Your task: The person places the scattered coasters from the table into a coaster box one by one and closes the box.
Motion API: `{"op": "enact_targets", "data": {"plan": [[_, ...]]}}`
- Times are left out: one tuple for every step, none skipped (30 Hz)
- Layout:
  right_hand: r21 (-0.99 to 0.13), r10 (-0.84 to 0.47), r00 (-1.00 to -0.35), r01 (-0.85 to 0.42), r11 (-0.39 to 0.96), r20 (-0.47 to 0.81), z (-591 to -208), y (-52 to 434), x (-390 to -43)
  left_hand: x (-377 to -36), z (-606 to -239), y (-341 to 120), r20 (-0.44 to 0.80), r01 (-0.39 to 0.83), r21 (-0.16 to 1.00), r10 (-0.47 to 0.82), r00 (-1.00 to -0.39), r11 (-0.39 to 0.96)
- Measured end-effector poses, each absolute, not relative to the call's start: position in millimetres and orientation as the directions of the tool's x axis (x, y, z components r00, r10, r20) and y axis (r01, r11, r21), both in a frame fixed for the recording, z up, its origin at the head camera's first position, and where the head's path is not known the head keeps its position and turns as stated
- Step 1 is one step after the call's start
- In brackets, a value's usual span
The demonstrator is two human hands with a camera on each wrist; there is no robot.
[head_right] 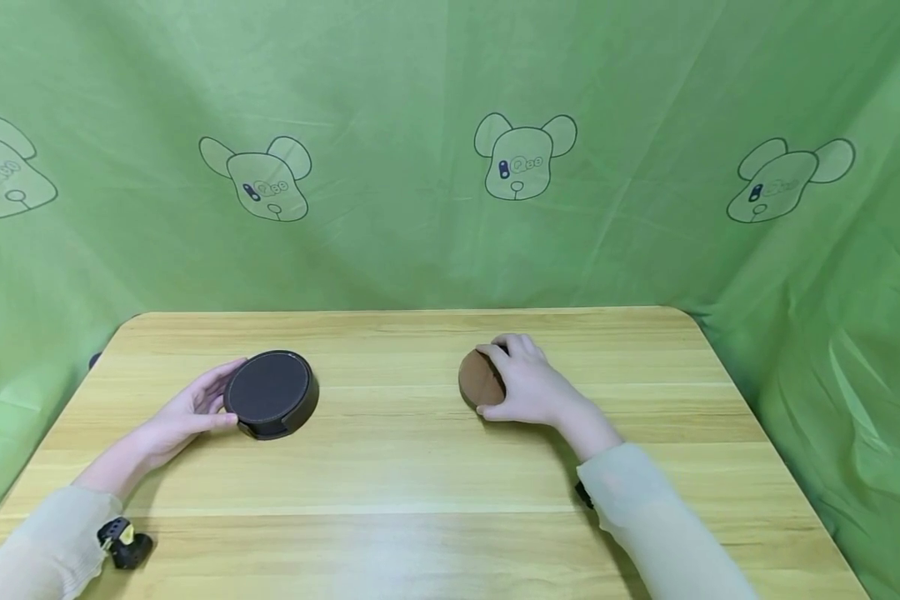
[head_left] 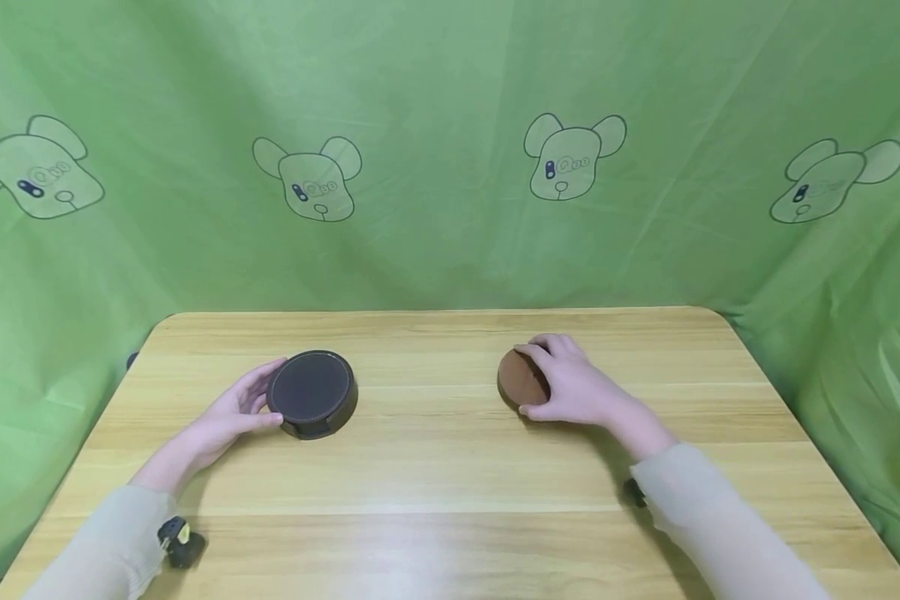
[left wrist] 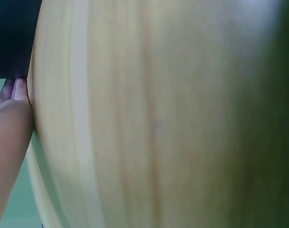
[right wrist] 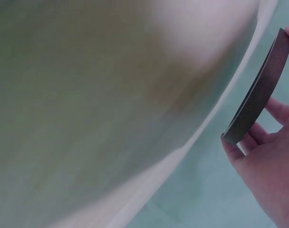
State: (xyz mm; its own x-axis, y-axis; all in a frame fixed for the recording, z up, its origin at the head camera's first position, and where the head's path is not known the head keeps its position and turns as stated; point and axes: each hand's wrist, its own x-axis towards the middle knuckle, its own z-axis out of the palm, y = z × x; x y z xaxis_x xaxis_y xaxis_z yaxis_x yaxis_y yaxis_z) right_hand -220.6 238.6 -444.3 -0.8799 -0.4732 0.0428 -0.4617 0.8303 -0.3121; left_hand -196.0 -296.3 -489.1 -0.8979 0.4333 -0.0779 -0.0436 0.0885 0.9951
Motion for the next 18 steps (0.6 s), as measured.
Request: {"op": "enact_targets", "data": {"plan": [[-0.315,-0.475,-0.879,-0.463,0.829,0.043,-444,236,-221,-196,-489,-296,-0.076,-0.043,0.995,0.434,-0.898,0.087],[-0.319,-0.477,-0.878,-0.464,0.827,0.041,-444,234,-222,-196,-489,-296,-0.075,-0.041,0.995,0.434,-0.898,0.086],[-0.322,-0.48,-0.876,-0.467,0.824,0.043,-444,231,-223,-196,-489,-296,-0.075,-0.041,0.995,0.433,-0.898,0.087],[-0.323,-0.484,-0.874,-0.472,0.82,0.046,-444,229,-224,-196,-489,-296,-0.075,-0.041,0.995,0.433,-0.898,0.087],[-0.325,-0.489,-0.871,-0.477,0.817,0.049,-444,226,-224,-196,-488,-296,-0.077,-0.042,0.995,0.432,-0.899,0.089],[-0.325,-0.492,-0.869,-0.48,0.815,0.05,-443,223,-225,-196,-488,-296,-0.078,-0.043,0.995,0.431,-0.899,0.091],[-0.326,-0.497,-0.866,-0.485,0.811,0.052,-443,221,-226,-196,-488,-296,-0.079,-0.043,0.995,0.43,-0.899,0.093],[-0.326,-0.503,-0.863,-0.491,0.808,0.053,-443,218,-227,-196,-488,-296,-0.08,-0.044,0.995,0.429,-0.9,0.094],[-0.326,-0.509,-0.859,-0.497,0.804,0.056,-443,215,-227,-196,-488,-296,-0.081,-0.044,0.994,0.429,-0.9,0.095],[-0.328,-0.513,-0.856,-0.501,0.801,0.055,-443,213,-228,-196,-488,-296,-0.081,-0.044,0.995,0.429,-0.9,0.095],[-0.33,-0.517,-0.854,-0.504,0.798,0.055,-442,210,-228,-196,-488,-296,-0.08,-0.043,0.995,0.429,-0.9,0.094],[-0.333,-0.522,-0.851,-0.508,0.794,0.055,-442,208,-229,-196,-488,-296,-0.078,-0.042,0.995,0.429,-0.9,0.092],[-0.336,-0.526,-0.849,-0.512,0.791,0.055,-442,206,-230,-196,-488,-296,-0.078,-0.043,0.995,0.43,-0.899,0.09],[-0.336,-0.529,-0.847,-0.514,0.789,0.053,-442,203,-230,-196,-488,-296,-0.077,-0.043,0.995,0.431,-0.899,0.088],[-0.339,-0.533,-0.845,-0.516,0.786,0.052,-442,201,-231,-196,-488,-296,-0.077,-0.044,0.995,0.432,-0.899,0.085],[-0.343,-0.535,-0.843,-0.518,0.784,0.05,-442,198,-231,-195,-488,-296,-0.077,-0.045,0.995,0.432,-0.898,0.084],[-0.345,-0.54,-0.84,-0.522,0.78,0.051,-442,196,-231,-195,-488,-296,-0.077,-0.045,0.996,0.433,-0.898,0.082],[-0.345,-0.544,-0.837,-0.526,0.777,0.05,-442,194,-232,-195,-488,-296,-0.078,-0.046,0.996,0.433,-0.898,0.083]]}}
